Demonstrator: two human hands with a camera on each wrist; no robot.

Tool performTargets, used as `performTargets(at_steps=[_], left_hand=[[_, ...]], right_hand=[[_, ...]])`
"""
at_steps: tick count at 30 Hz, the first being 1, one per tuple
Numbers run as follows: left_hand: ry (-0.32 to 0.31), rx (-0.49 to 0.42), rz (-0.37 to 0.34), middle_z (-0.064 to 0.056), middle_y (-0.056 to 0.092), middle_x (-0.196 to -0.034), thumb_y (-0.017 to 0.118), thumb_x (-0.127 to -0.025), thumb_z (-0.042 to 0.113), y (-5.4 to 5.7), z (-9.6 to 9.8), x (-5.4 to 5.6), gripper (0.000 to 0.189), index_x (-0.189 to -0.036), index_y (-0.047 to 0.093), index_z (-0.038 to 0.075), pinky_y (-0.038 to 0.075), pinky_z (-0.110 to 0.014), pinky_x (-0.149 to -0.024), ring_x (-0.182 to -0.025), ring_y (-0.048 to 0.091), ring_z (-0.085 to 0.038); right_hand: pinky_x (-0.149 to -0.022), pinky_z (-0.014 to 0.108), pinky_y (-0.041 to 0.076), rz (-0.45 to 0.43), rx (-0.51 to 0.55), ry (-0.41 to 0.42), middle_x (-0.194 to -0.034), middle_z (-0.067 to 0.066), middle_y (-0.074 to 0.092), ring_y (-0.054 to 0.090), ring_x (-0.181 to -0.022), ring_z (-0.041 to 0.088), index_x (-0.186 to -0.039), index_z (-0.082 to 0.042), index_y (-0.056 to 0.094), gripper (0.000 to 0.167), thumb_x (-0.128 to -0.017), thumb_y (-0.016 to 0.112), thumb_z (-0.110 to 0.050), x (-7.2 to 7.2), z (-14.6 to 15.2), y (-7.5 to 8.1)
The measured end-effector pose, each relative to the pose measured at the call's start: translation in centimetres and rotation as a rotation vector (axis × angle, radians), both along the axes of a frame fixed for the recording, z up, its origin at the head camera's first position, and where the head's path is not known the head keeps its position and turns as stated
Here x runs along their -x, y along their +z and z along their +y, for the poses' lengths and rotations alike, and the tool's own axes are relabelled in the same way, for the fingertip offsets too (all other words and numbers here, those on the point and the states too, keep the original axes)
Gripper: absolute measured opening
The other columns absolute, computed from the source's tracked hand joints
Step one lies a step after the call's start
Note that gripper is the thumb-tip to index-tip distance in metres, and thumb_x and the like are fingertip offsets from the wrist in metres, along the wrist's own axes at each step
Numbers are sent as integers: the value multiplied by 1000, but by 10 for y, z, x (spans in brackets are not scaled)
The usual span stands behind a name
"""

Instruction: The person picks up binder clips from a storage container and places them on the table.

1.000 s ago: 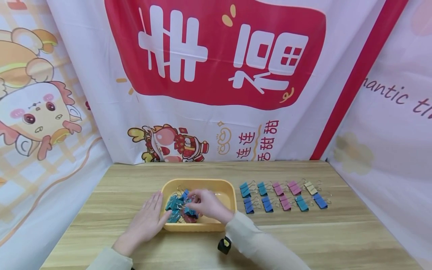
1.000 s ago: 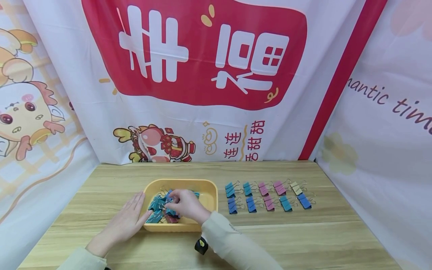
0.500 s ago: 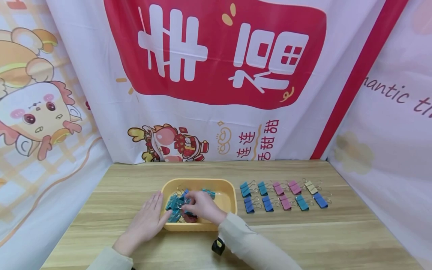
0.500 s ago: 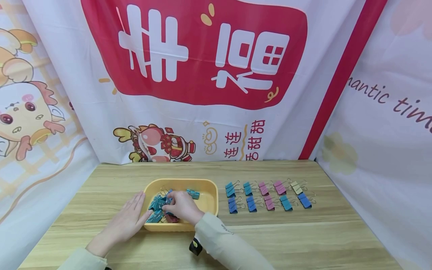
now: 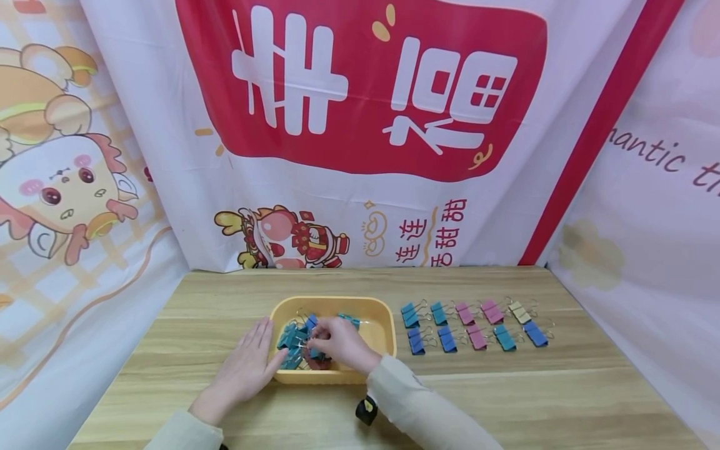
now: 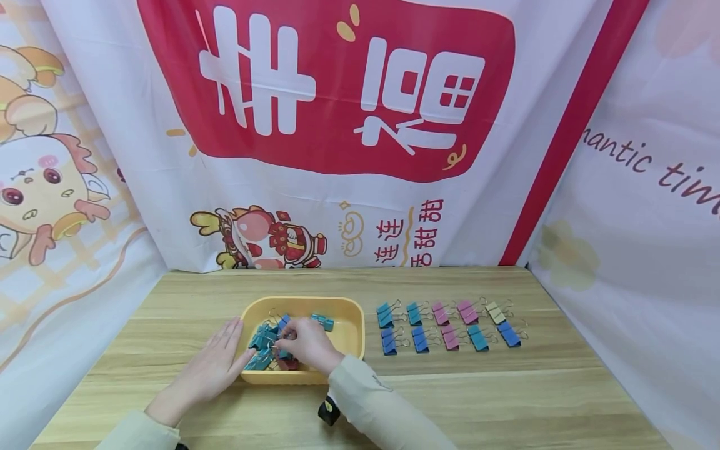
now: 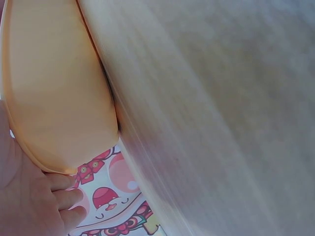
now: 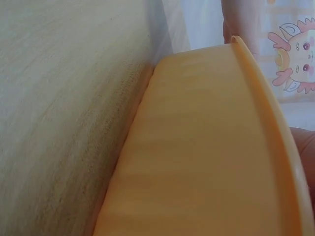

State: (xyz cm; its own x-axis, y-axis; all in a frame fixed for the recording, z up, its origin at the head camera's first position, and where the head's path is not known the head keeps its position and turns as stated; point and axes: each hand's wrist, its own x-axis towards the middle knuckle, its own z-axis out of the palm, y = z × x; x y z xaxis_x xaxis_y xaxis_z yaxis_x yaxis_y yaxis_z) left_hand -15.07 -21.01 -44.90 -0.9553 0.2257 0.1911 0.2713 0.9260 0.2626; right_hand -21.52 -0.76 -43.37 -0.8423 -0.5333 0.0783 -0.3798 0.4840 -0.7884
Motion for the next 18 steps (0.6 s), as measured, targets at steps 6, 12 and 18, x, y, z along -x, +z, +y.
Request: performTargets(at_steps=[6,12,18], left_hand=[[-3,-2,0,-29,20,-144,40,-98,38,-1,-1,1,68,-138,24,-14,20,-53,-106,-132,20,-42],[-3,0,1,-28,19,-145,40,-97,38,0,0,0,68,-138,24,-14,19,-52,-106,-132,19,-42],[-2,1,3,-29,19,-144,40,-97,38,0,0,0,68,-138,24,-15,19,-52,-106,-132,19,-42]], right_hand=[[-44,22,46,-59,50,14,-67,-5,59,52,-50,10,-85,-7,68,5,-86,64,-10,0,11,3],[-45,28,50,-142,101,7,-66,4,61,54,-50,19,-85,-6,67,5,-86,64,-9,-1,25,8],[-48,30,53,-171,147,0,-73,10,65,58,-55,18,-88,-6,68,7,-86,63,-9,-1,42,10]])
